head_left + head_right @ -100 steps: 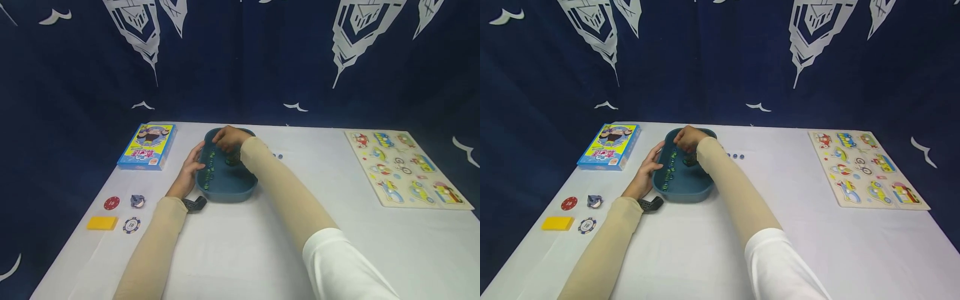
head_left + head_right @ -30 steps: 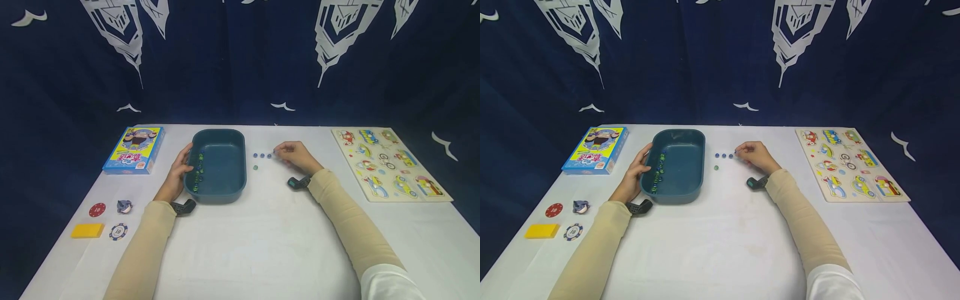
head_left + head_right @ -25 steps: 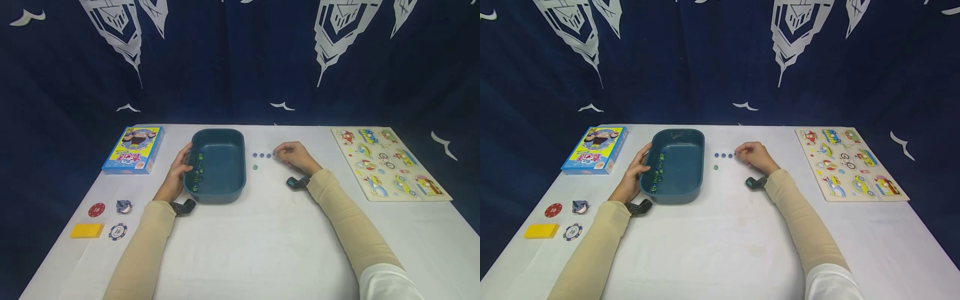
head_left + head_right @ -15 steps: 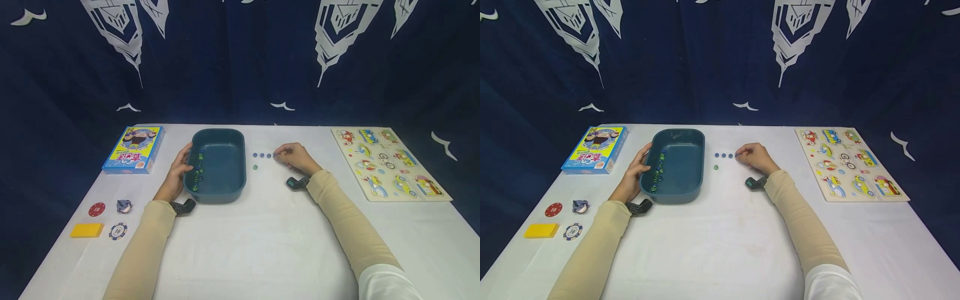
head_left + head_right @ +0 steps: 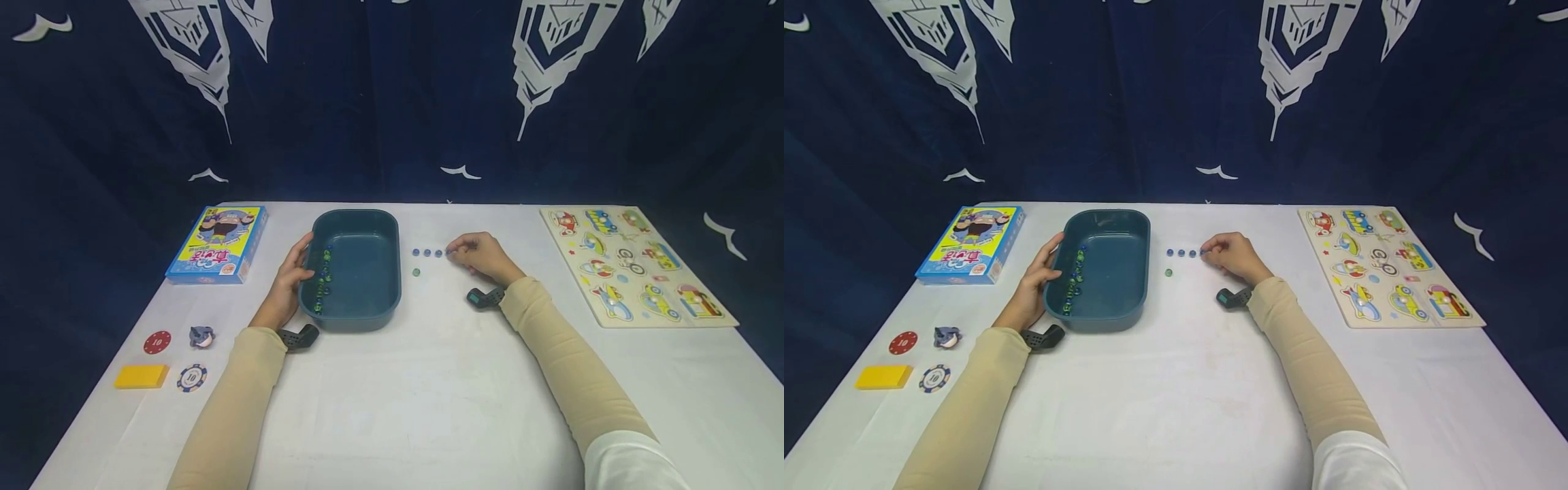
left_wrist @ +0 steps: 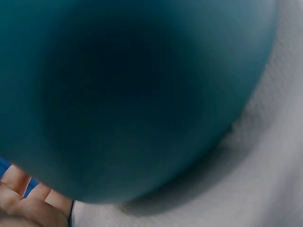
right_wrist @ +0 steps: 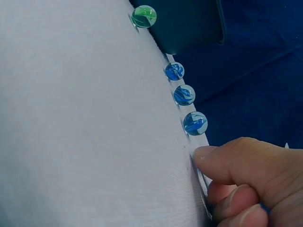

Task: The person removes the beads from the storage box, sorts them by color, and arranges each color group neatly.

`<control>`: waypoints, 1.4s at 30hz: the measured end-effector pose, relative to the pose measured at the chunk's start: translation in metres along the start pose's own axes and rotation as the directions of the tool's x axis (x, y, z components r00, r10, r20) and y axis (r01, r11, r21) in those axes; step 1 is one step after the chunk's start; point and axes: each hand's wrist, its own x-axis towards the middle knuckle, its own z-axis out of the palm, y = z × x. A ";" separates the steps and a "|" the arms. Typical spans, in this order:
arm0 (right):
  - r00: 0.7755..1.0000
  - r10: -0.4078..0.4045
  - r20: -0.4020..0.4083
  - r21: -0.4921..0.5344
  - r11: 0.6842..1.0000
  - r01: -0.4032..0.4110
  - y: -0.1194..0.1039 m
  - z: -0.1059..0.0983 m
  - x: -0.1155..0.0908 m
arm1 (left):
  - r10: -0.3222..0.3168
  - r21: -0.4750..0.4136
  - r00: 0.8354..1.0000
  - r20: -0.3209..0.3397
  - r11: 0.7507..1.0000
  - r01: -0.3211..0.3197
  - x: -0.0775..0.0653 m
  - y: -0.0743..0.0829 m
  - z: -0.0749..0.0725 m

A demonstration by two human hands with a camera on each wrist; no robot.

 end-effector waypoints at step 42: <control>0.987 -0.132 0.095 0.198 0.974 0.111 -0.063 -0.012 0.010 | -0.005 -0.010 1.000 -0.004 1.000 0.005 0.001 -0.002 -0.002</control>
